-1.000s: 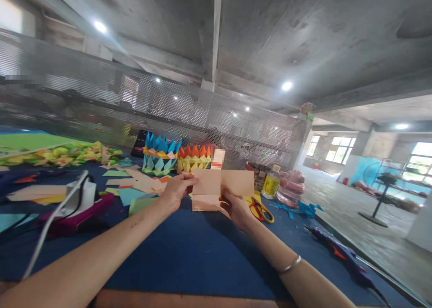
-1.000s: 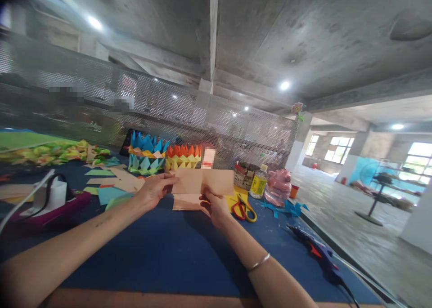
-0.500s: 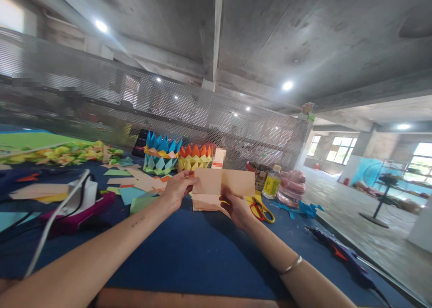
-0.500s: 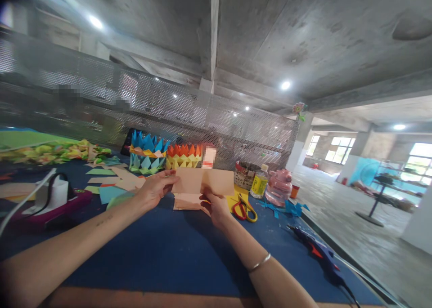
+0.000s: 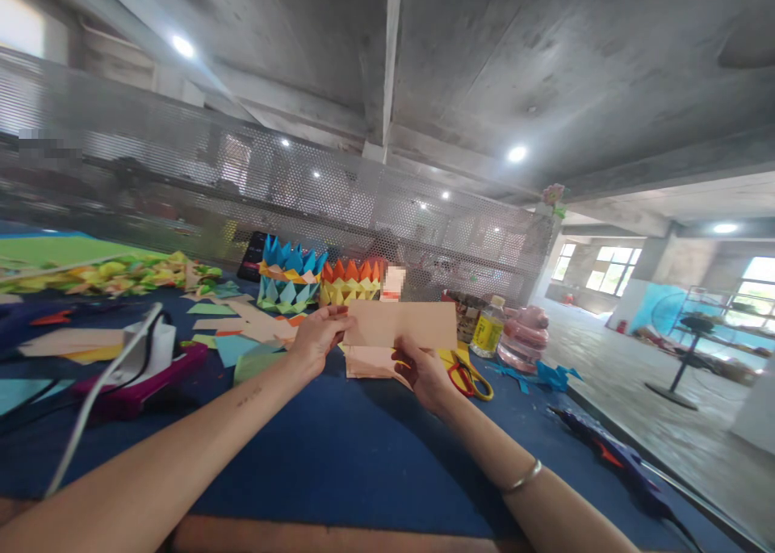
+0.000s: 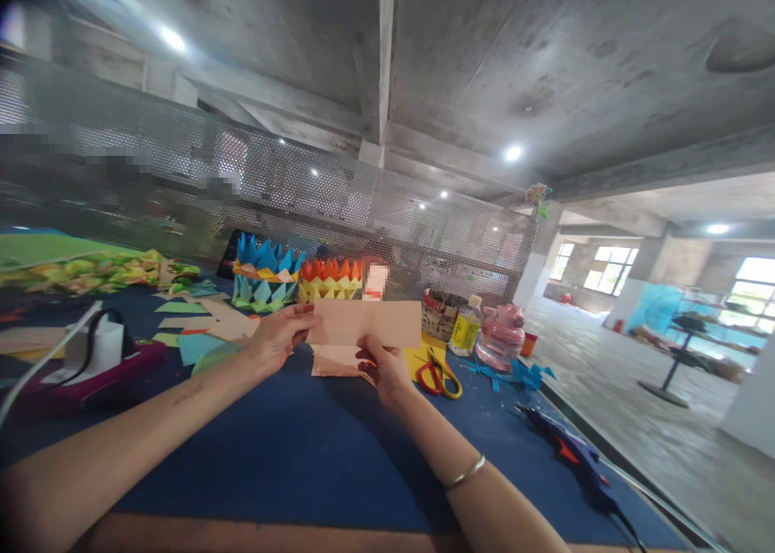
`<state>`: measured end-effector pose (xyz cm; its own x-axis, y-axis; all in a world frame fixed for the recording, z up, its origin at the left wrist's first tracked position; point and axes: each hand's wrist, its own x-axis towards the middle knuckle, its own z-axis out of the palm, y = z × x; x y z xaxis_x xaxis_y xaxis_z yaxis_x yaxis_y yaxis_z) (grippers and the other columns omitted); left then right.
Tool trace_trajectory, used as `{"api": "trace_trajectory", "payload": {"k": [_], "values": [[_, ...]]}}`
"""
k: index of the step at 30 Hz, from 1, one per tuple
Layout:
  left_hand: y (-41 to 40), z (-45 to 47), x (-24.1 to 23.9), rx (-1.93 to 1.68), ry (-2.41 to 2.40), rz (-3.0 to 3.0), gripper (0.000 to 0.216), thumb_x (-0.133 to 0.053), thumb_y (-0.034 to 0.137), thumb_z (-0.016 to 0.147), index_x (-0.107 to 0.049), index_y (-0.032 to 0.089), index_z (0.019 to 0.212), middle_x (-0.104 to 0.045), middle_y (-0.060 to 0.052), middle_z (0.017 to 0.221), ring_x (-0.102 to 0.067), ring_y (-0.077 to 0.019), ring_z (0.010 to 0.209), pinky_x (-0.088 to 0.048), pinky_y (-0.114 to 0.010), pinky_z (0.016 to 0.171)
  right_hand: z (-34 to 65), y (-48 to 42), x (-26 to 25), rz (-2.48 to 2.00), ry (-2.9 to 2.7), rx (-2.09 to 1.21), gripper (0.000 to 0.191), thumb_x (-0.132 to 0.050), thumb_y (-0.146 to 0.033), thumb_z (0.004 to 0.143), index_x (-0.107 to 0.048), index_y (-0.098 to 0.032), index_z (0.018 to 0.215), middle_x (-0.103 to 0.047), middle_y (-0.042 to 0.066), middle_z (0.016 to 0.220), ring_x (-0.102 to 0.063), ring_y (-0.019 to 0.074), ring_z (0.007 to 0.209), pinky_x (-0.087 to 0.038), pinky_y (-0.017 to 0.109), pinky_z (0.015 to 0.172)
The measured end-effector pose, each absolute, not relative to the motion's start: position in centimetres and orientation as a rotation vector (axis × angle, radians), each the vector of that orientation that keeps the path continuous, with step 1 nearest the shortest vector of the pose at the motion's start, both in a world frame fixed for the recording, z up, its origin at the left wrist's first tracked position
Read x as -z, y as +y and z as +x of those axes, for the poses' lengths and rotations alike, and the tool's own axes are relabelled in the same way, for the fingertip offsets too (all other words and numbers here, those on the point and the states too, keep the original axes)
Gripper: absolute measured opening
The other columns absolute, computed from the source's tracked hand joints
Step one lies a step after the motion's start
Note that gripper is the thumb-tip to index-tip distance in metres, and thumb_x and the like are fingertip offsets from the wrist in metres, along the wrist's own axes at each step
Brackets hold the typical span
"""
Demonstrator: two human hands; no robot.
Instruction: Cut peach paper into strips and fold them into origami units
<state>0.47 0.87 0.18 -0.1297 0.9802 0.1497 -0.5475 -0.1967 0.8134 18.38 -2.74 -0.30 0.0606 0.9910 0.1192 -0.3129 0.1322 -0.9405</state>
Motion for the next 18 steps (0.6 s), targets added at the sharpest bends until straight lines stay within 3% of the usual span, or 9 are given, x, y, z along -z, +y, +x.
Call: {"api": "trace_trajectory", "payload": {"k": [5, 18], "values": [[0.86, 0.43, -0.18, -1.669, 0.749, 0.914, 0.038, -0.075, 0.015, 0.044, -0.058, 0.015, 0.077, -0.065, 0.001, 0.062, -0.062, -0.0130, 0.058, -0.046, -0.024, 0.057, 18.01, -3.14, 0.02, -0.920, -1.039, -1.232, 0.030, -0.077, -0.037, 0.054, -0.064, -0.013, 0.066, -0.061, 0.002, 0.063, -0.054, 0.0088, 0.056, -0.042, 0.019, 0.049], [-0.09, 0.84, -0.54, -1.701, 0.755, 0.939, 0.042, -0.077, 0.017, 0.040, -0.059, 0.014, 0.078, -0.062, 0.001, 0.066, -0.058, -0.0104, 0.058, -0.043, -0.021, 0.055, 17.81, -3.29, 0.12, -0.938, -1.081, -1.188, 0.027, -0.078, -0.033, 0.053, -0.067, -0.012, 0.066, -0.061, 0.003, 0.062, -0.050, 0.0071, 0.053, -0.039, 0.017, 0.048]]}}
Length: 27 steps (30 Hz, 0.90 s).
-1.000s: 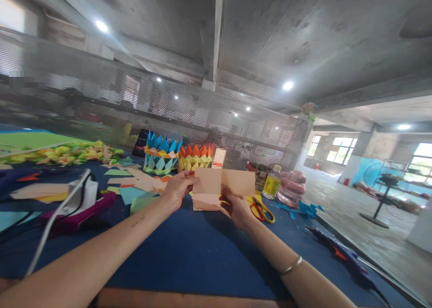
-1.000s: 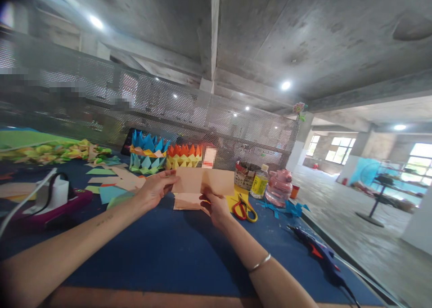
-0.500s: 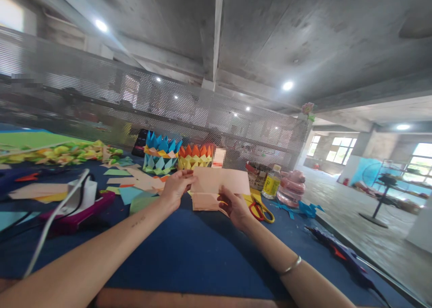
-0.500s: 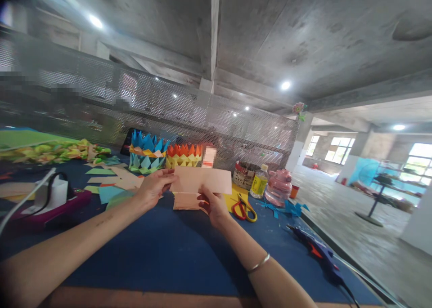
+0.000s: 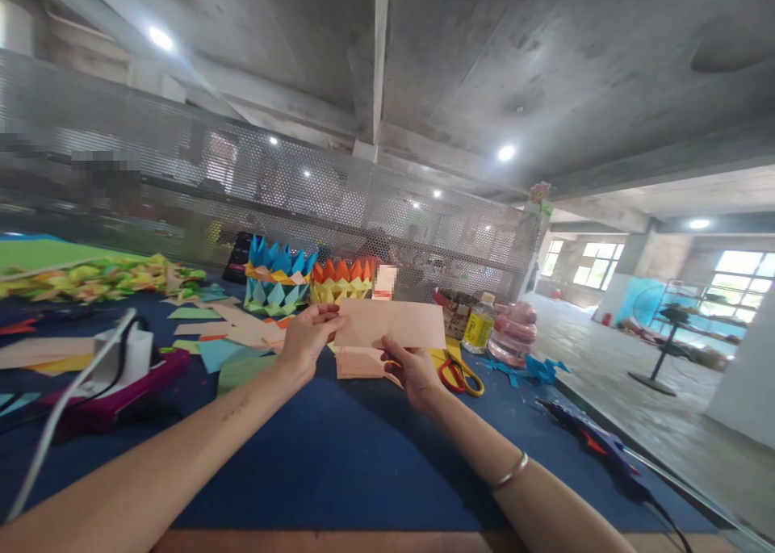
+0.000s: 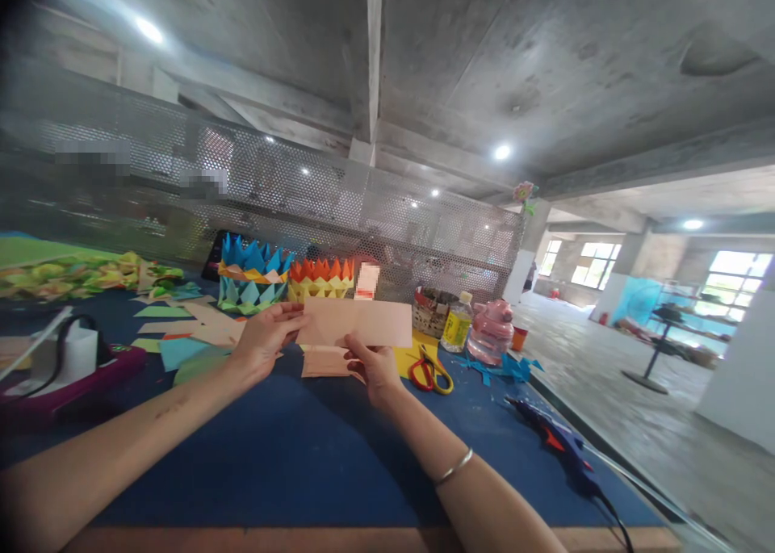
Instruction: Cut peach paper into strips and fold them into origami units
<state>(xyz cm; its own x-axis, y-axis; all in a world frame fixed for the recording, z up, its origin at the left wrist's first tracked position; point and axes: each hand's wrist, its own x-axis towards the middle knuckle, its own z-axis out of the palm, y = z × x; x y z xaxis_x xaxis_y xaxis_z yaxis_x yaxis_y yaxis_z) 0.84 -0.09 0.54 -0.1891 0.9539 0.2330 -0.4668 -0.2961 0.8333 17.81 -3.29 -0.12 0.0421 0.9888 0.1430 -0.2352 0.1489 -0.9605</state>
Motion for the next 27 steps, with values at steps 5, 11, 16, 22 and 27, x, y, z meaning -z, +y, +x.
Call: {"api": "trace_trajectory", "payload": {"k": [5, 11, 16, 22, 27], "values": [[-0.4, 1.0, -0.7, -1.667, 0.766, 0.914, 0.040, -0.076, 0.014, 0.041, -0.060, 0.015, 0.077, -0.062, 0.002, 0.066, -0.057, -0.0087, 0.057, -0.039, -0.018, 0.051, 17.8, -3.3, 0.1, -0.945, -1.105, -1.144, 0.023, -0.077, -0.030, 0.053, -0.069, -0.012, 0.064, -0.061, 0.003, 0.065, -0.050, 0.0070, 0.056, -0.038, 0.017, 0.049], [-1.0, 0.8, -1.4, -1.475, 0.680, 0.962, 0.036, -0.073, 0.015, 0.047, -0.061, 0.016, 0.081, -0.066, 0.000, 0.069, -0.062, -0.0132, 0.062, -0.046, -0.022, 0.056, 18.0, -3.2, 0.1, -0.947, -1.138, -1.093, 0.020, -0.075, -0.028, 0.053, -0.068, -0.011, 0.062, -0.059, 0.003, 0.062, -0.048, 0.0080, 0.057, -0.037, 0.018, 0.049], [-1.5, 0.6, -1.4, -1.255, 0.632, 1.208, 0.040, -0.076, 0.026, 0.051, -0.066, 0.014, 0.088, -0.071, -0.007, 0.081, -0.065, -0.0212, 0.072, -0.050, -0.031, 0.065, 18.0, -3.3, 0.1, -0.950, -1.228, -1.111, 0.019, -0.074, -0.028, 0.053, -0.068, -0.012, 0.062, -0.060, 0.003, 0.064, -0.048, 0.0077, 0.056, -0.036, 0.018, 0.049], [-1.5, 0.8, -0.6, -1.286, 0.695, 1.544, 0.041, -0.070, 0.039, 0.061, -0.068, 0.013, 0.092, -0.071, -0.009, 0.095, -0.062, -0.0263, 0.093, -0.047, -0.036, 0.082, 18.2, -3.2, 0.4, -0.970, -1.317, -1.066, 0.022, -0.073, -0.032, 0.056, -0.067, -0.012, 0.062, -0.061, 0.003, 0.063, -0.048, 0.0084, 0.055, -0.035, 0.020, 0.049], [-1.0, 0.8, -0.2, -1.294, 0.721, 1.467, 0.044, -0.069, 0.039, 0.063, -0.067, 0.013, 0.098, -0.070, -0.010, 0.098, -0.064, -0.0259, 0.088, -0.052, -0.034, 0.069, 18.1, -3.1, 0.6, -1.004, -1.389, -1.063, 0.029, -0.073, -0.038, 0.057, -0.069, -0.011, 0.067, -0.062, 0.004, 0.064, -0.047, 0.0076, 0.053, -0.036, 0.020, 0.050]]}}
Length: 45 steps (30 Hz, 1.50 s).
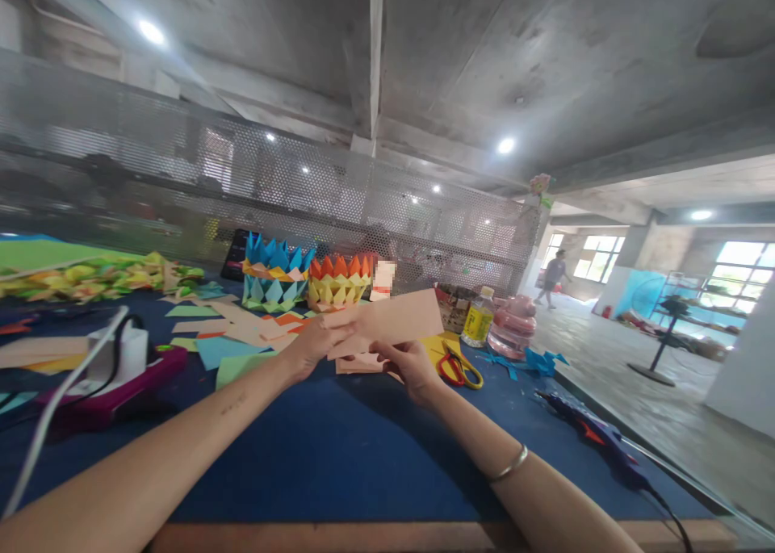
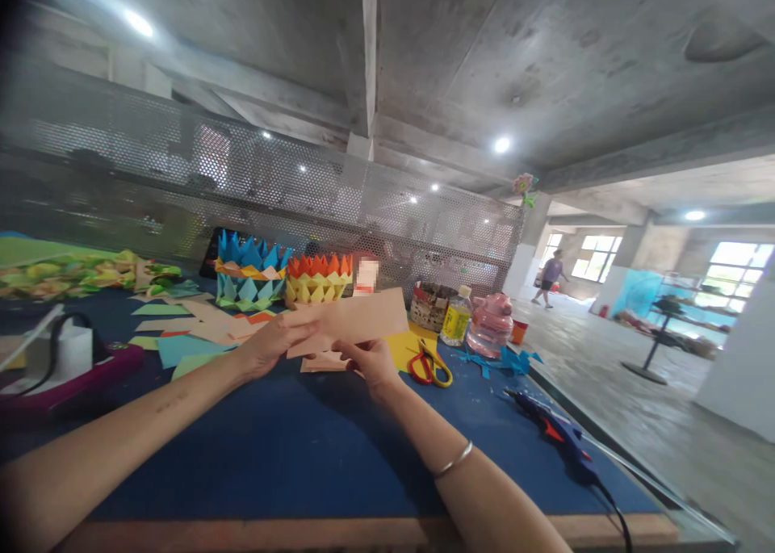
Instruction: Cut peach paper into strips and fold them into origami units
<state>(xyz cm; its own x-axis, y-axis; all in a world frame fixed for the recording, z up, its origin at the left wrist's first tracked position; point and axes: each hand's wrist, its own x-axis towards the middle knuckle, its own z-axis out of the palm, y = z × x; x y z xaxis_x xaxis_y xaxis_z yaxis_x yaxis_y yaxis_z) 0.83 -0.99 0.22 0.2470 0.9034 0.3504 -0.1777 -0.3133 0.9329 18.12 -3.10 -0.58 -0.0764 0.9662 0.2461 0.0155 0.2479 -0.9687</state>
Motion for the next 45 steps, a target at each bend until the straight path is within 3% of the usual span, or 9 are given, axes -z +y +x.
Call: {"api": "trace_trajectory", "payload": {"k": [4, 19, 29, 33, 37, 41, 45], "values": [[-0.9, 0.8, -0.3, -1.308, 0.711, 1.372, 0.043, -0.070, 0.036, 0.063, -0.066, 0.011, 0.098, -0.070, -0.012, 0.093, -0.066, -0.0237, 0.076, -0.053, -0.031, 0.055, 18.1, -3.0, 0.6, -0.983, -1.479, -1.074, 0.031, -0.074, -0.038, 0.057, -0.070, -0.012, 0.075, -0.064, 0.003, 0.067, -0.046, 0.0068, 0.053, -0.035, 0.020, 0.050], [-1.0, 0.9, -0.2, -1.330, 0.716, 1.383, 0.033, -0.068, 0.032, 0.066, -0.067, 0.012, 0.093, -0.072, -0.010, 0.087, -0.067, -0.0232, 0.073, -0.056, -0.033, 0.058, 18.2, -2.8, 0.8, -0.953, -1.494, -1.091, 0.027, -0.072, -0.038, 0.061, -0.069, -0.013, 0.071, -0.066, 0.006, 0.075, -0.051, 0.0088, 0.059, -0.037, 0.020, 0.053], [-1.0, 0.9, -0.2, -1.365, 0.727, 1.401, 0.041, -0.070, 0.036, 0.062, -0.066, 0.010, 0.094, -0.071, -0.011, 0.090, -0.066, -0.0233, 0.075, -0.054, -0.031, 0.060, 18.3, -2.7, 1.0, -0.996, -1.543, -1.073, 0.029, -0.068, -0.041, 0.064, -0.069, -0.014, 0.074, -0.067, 0.006, 0.078, -0.051, 0.0085, 0.060, -0.038, 0.020, 0.054], [-0.8, 0.7, -0.3, -1.425, 0.852, 1.376, 0.038, -0.069, 0.040, 0.060, -0.068, 0.010, 0.084, -0.071, -0.008, 0.071, -0.066, -0.0221, 0.062, -0.053, -0.030, 0.054, 20.3, -2.6, -0.8, -1.269, -1.859, -0.786, 0.027, -0.062, -0.035, 0.069, -0.068, -0.015, 0.086, -0.068, 0.006, 0.079, -0.055, 0.0125, 0.063, -0.041, 0.023, 0.057], [-1.3, 0.6, -0.9, -1.507, 0.944, 1.336, 0.031, -0.070, 0.035, 0.060, -0.069, 0.012, 0.080, -0.072, -0.008, 0.072, -0.066, -0.0220, 0.064, -0.052, -0.028, 0.056, 25.0, -2.6, -3.7, -1.897, -2.073, 0.205, 0.022, -0.057, -0.026, 0.072, -0.068, -0.017, 0.088, -0.068, 0.007, 0.090, -0.059, 0.0189, 0.082, -0.039, 0.026, 0.068], [-1.7, 0.7, -1.5, -1.549, 1.051, 1.251, 0.022, -0.069, 0.026, 0.061, -0.069, 0.013, 0.079, -0.072, -0.008, 0.074, -0.066, -0.0226, 0.066, -0.052, -0.027, 0.053, 29.3, -2.5, -4.6, -2.193, -1.992, 0.253, 0.024, -0.062, -0.021, 0.063, -0.069, -0.009, 0.082, -0.068, 0.017, 0.084, -0.062, 0.0266, 0.080, -0.040, 0.028, 0.061], [-1.3, 0.6, -1.2, -1.548, 1.097, 1.270, 0.026, -0.069, 0.029, 0.062, -0.069, 0.012, 0.082, -0.072, -0.010, 0.082, -0.066, -0.0238, 0.075, -0.052, -0.026, 0.056, 30.9, -2.0, -3.3, -2.319, -1.981, 0.170, 0.019, -0.065, -0.023, 0.058, -0.069, -0.008, 0.070, -0.067, 0.016, 0.073, -0.062, 0.0247, 0.071, -0.039, 0.026, 0.054]]}}
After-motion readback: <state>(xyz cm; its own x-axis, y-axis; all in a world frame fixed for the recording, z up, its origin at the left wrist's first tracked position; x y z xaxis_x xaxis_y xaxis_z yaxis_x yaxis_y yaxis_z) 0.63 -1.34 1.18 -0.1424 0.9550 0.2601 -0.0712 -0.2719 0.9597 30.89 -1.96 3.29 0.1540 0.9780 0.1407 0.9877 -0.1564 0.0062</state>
